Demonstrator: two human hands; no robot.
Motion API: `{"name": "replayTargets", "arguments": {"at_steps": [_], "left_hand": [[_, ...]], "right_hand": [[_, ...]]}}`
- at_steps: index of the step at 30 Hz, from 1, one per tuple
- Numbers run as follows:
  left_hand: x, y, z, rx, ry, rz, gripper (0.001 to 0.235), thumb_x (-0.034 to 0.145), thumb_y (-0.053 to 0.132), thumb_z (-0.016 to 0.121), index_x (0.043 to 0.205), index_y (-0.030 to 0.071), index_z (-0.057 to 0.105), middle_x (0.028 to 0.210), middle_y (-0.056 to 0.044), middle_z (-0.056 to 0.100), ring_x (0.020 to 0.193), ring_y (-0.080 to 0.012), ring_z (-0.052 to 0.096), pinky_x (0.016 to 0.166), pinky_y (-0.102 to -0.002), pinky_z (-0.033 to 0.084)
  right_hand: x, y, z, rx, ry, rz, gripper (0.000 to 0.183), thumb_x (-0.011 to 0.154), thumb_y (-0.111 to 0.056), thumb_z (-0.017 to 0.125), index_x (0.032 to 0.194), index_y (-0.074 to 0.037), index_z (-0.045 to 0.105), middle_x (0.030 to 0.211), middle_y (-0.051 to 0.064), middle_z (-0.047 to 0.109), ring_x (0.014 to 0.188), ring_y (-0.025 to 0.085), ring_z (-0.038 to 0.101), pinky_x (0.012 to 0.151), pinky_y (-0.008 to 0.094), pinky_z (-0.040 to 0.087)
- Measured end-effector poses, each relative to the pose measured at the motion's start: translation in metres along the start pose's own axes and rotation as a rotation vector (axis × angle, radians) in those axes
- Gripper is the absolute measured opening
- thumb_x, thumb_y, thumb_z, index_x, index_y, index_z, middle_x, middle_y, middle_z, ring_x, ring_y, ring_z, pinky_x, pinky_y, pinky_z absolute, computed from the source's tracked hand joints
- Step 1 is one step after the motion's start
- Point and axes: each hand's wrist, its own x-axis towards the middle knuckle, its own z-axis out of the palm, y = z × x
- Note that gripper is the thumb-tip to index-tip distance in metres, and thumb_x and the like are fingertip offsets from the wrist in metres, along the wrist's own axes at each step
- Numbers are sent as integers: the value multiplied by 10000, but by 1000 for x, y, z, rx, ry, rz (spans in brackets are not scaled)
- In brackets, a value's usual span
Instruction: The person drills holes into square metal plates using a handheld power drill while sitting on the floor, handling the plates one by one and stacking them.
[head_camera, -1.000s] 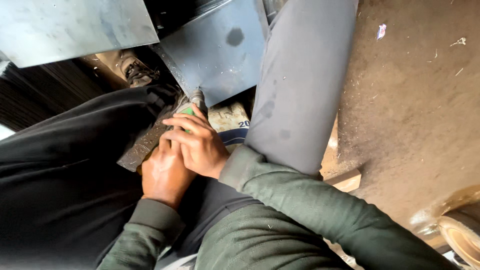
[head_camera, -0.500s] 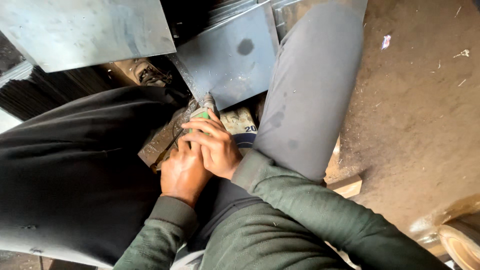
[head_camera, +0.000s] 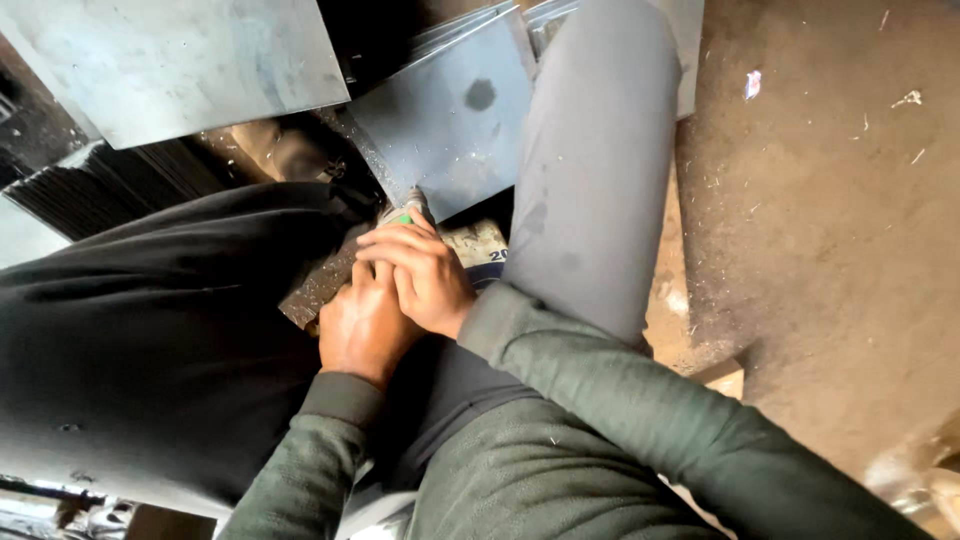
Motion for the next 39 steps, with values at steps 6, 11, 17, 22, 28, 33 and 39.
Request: {"name": "replayTargets", "arguments": {"at_steps": [6, 11, 17, 22, 28, 33, 39], "left_hand": [[1, 0, -9, -83, 62, -14, 395, 905, 349, 659, 1146, 39, 610, 877, -193, 717, 685, -390, 714, 586, -490, 580], [-2, 2, -20, -114, 49, -33, 412, 896, 381, 705, 1094, 32, 614, 848, -217, 737, 762, -439, 705, 669, -546, 562], [-13, 9, -25, -362, 296, -86, 592, 805, 338, 867, 1246, -12, 684, 947, -295, 716, 887, -425, 727, 733, -478, 581], [-11, 3, -37, -546, 402, -83, 537, 881, 329, 837, 1229, -45, 670, 1031, -220, 770, 937, -273, 792, 826, -381, 598], [1, -2, -33, -566, 443, -158, 502, 887, 336, 829, 1176, -50, 690, 1043, -204, 778, 943, -239, 785, 842, -356, 587], [9, -13, -26, -579, 442, -196, 504, 879, 354, 820, 1161, -43, 692, 1023, -193, 786, 931, -239, 786, 835, -357, 586], [18, -23, -18, -561, 441, -248, 514, 869, 389, 824, 1142, -30, 707, 1016, -188, 783, 927, -237, 782, 838, -368, 579]], "right_hand": [[9, 9, 8, 14, 29, -14, 258, 909, 18, 497, 1050, -39, 705, 1129, 127, 735, 1105, 328, 690, 1104, 514, 436], [7, 11, 25, -17, 108, -38, 212, 912, -33, 545, 1028, -40, 722, 1056, 136, 746, 1010, 331, 698, 1035, 455, 500], [41, 22, -28, 494, 310, -179, 203, 983, -78, 566, 1063, 18, 725, 1137, 133, 738, 1085, 263, 712, 1002, 355, 570], [45, 57, -109, 941, 558, 225, 361, 996, -282, 487, 1100, -12, 704, 1118, 164, 784, 1013, 266, 757, 889, 376, 555], [40, 67, -109, 985, 541, 213, 436, 996, -334, 439, 1139, -9, 693, 1150, 170, 778, 1032, 283, 757, 887, 398, 556], [43, 76, -107, 1035, 570, 161, 510, 1027, -422, 374, 1138, -16, 661, 1134, 151, 761, 1033, 279, 766, 884, 403, 566], [47, 79, -101, 1015, 537, 203, 534, 991, -448, 393, 1161, -27, 675, 1171, 137, 762, 1043, 262, 763, 901, 399, 551]]}}
